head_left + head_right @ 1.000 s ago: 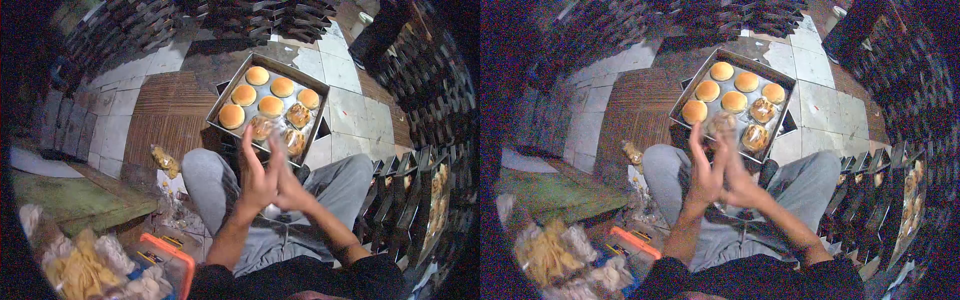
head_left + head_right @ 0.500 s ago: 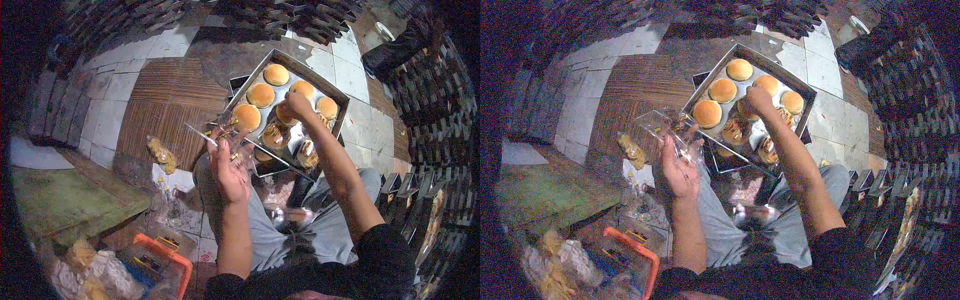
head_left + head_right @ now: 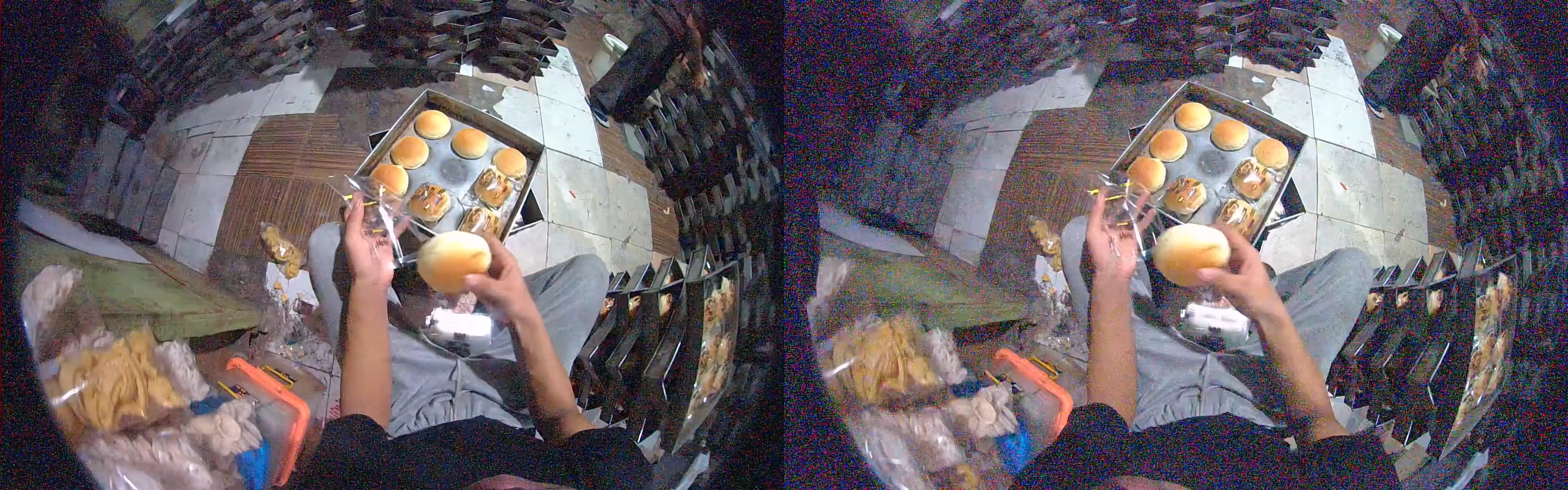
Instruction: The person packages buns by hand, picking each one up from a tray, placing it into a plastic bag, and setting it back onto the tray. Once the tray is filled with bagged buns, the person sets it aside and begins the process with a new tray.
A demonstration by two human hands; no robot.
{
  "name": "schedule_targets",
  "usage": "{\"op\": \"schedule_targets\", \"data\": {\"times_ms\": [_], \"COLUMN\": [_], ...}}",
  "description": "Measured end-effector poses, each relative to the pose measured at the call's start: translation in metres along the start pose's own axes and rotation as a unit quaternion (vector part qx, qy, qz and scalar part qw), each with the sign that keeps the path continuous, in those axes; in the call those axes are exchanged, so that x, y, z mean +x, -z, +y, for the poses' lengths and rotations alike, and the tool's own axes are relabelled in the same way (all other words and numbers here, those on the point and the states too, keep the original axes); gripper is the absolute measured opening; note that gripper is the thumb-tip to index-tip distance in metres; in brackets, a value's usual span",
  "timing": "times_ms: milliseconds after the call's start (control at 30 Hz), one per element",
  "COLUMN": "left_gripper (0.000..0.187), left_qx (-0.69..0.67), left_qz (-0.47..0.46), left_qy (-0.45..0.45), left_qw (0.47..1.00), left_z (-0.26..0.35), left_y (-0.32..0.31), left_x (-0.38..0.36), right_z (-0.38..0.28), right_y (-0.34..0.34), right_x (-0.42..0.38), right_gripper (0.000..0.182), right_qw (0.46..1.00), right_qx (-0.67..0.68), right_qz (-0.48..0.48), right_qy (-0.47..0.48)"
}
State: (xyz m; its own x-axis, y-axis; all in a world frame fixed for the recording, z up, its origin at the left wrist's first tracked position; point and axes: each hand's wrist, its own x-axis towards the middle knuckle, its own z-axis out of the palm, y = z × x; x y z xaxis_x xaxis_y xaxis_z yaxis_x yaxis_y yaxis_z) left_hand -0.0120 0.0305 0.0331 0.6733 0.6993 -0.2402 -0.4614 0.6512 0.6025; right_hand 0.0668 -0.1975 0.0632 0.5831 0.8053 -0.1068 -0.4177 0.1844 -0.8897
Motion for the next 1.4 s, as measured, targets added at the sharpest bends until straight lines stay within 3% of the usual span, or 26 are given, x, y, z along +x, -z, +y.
{"op": "schedule_targets", "data": {"times_ms": [100, 167, 200, 300, 333, 367, 467, 533, 567, 633, 667, 700, 733, 767, 833, 900, 967, 1033, 1067, 1100, 1133, 1167, 1200, 1233, 1267, 1400], "left_gripper": [0.047, 0.052, 0.057, 0.060, 0.060, 0.061, 0.065, 0.058, 0.060, 0.061, 0.062, 0.058, 0.060, 0.062, 0.063, 0.062, 0.064, 0.065, 0.065, 0.058, 0.052, 0.052, 0.041, 0.031, 0.018, 0.004], "left_qx": [0.011, -0.017, -0.087, 0.053, 0.117, 0.150, -0.003, -0.006, 0.002, -0.025, -0.047, -0.053, -0.072, -0.091, -0.111, -0.055, 0.024, 0.233, 0.236, 0.503, 0.720, 0.720, 0.732, 0.686, 0.657, 0.562], "left_qz": [-0.007, -0.053, -0.112, -0.106, -0.085, -0.067, -0.079, -0.096, -0.083, -0.067, -0.054, -0.080, -0.072, -0.065, -0.077, -0.066, -0.060, -0.063, -0.060, -0.030, 0.006, 0.010, 0.000, -0.011, -0.032, -0.097], "left_qy": [0.042, 0.093, 0.117, 0.039, -0.056, -0.070, 0.084, 0.083, 0.079, 0.102, 0.120, 0.100, 0.100, 0.097, 0.098, 0.084, 0.073, 0.086, 0.082, 0.170, 0.245, 0.247, -0.032, -0.311, -0.411, -0.414], "left_qw": [0.999, 0.994, 0.983, 0.992, 0.988, 0.984, 0.993, 0.992, 0.993, 0.992, 0.990, 0.990, 0.990, 0.989, 0.986, 0.993, 0.995, 0.967, 0.966, 0.847, 0.649, 0.648, 0.681, 0.658, 0.631, 0.709], "left_z": [-0.006, 0.002, 0.000, -0.042, -0.061, -0.070, -0.055, -0.041, -0.045, -0.042, -0.039, -0.025, -0.013, -0.001, 0.017, 0.027, 0.020, 0.031, 0.046, 0.072, 0.085, 0.083, 0.075, 0.070, 0.070, 0.082], "left_y": [-0.024, -0.037, -0.027, -0.022, -0.032, -0.035, -0.011, -0.027, -0.030, -0.032, -0.034, -0.036, -0.031, -0.026, -0.028, -0.031, -0.021, 0.006, 0.013, 0.002, -0.006, -0.005, -0.004, -0.010, -0.018, -0.019], "left_x": [-0.022, -0.039, -0.037, -0.061, -0.065, -0.071, -0.048, -0.054, -0.053, -0.052, -0.050, -0.049, -0.044, -0.038, -0.041, -0.067, -0.097, -0.122, -0.125, -0.128, -0.129, -0.128, -0.127, -0.123, -0.115, -0.097], "right_z": [-0.003, 0.006, 0.011, 0.014, 0.002, 0.000, -0.002, -0.005, -0.005, -0.006, -0.014, -0.023, -0.034, -0.039, -0.037, -0.014, -0.021, -0.009, -0.001, 0.002, 0.004, 0.005, 0.005, 0.004, 0.002, -0.043], "right_y": [-0.038, -0.053, -0.050, -0.043, -0.048, -0.046, -0.054, -0.059, -0.058, -0.059, -0.057, -0.051, -0.042, -0.033, -0.037, -0.056, -0.062, -0.058, -0.058, -0.059, -0.060, -0.062, -0.069, -0.073, -0.076, -0.101], "right_x": [0.003, -0.004, -0.010, 0.000, 0.003, 0.005, -0.010, -0.015, -0.013, -0.011, -0.012, -0.011, -0.009, -0.010, -0.012, 0.004, 0.006, 0.008, 0.012, 0.016, 0.020, 0.022, 0.026, 0.031, 0.036, 0.012], "right_gripper": [0.062, 0.063, 0.067, 0.071, 0.069, 0.071, 0.058, 0.032, 0.032, 0.013, 0.013, 0.013, 0.012, 0.012, 0.012, 0.018, 0.021, 0.017, 0.013, 0.013, 0.012, 0.012, 0.011, 0.011, 0.011, 0.014], "right_qw": [0.898, 0.802, 0.795, 0.798, 0.811, 0.824, 0.819, 0.860, 0.858, 0.937, 0.936, 0.936, 0.919, 0.851, 0.961, 0.943, 0.946, 0.906, 0.911, 0.912, 0.921, 0.929, 0.934, 0.934, 0.919, 0.837], "right_qx": [-0.406, -0.512, -0.522, -0.530, -0.531, -0.528, -0.534, -0.482, -0.485, -0.339, -0.315, -0.315, -0.221, -0.117, -0.157, -0.282, -0.273, -0.348, -0.322, -0.318, -0.305, -0.292, -0.276, -0.277, -0.304, -0.406], "right_qz": [-0.038, -0.091, -0.115, -0.054, -0.032, -0.031, -0.042, -0.017, -0.016, -0.059, -0.140, -0.141, -0.324, -0.491, -0.178, 0.066, 0.041, 0.013, 0.040, 0.038, 0.049, 0.060, 0.067, 0.066, 0.061, 0.053], "right_qy": [0.165, 0.294, 0.287, 0.282, 0.244, 0.202, 0.205, 0.168, 0.165, 0.053, 0.072, 0.071, -0.040, -0.146, -0.140, 0.168, 0.168, 0.240, 0.254, 0.256, 0.240, 0.220, 0.217, 0.215, 0.242, 0.362]}}
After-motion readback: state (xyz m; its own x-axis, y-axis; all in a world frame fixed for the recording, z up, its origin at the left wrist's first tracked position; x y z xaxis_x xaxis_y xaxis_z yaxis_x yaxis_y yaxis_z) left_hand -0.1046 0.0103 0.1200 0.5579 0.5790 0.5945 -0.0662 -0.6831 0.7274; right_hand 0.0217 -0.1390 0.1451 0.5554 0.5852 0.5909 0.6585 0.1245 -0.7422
